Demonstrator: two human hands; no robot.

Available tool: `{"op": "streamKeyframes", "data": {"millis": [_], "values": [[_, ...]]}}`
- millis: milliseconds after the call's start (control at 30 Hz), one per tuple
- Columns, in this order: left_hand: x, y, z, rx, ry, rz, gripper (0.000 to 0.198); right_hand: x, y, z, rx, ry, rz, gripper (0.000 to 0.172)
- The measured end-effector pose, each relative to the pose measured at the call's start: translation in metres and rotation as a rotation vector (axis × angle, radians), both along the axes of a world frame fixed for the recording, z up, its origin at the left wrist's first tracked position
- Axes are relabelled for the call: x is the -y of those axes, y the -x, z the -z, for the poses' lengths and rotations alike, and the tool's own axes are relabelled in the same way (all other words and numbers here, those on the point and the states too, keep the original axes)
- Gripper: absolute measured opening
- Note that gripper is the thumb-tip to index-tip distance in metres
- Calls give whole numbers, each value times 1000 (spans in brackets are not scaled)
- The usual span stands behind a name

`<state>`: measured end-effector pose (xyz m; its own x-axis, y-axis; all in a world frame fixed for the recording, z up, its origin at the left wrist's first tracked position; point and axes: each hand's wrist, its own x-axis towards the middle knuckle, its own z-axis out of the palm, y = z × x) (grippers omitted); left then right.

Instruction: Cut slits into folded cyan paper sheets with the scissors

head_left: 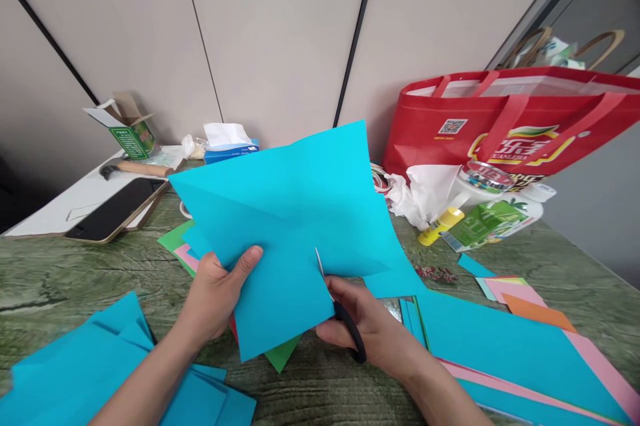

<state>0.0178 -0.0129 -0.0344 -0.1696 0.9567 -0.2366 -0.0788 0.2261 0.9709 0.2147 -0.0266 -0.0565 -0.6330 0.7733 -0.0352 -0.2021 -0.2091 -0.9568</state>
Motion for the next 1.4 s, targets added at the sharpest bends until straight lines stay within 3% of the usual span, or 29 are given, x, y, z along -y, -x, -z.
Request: {"op": "streamKeyframes", "data": {"millis": [367, 1400], "values": [[1, -1, -3, 3, 20, 14, 37, 1, 3, 0, 79, -13, 16, 45], [1, 0, -3, -15, 24, 17, 35, 3, 6, 3, 117, -88, 108, 21]]}}
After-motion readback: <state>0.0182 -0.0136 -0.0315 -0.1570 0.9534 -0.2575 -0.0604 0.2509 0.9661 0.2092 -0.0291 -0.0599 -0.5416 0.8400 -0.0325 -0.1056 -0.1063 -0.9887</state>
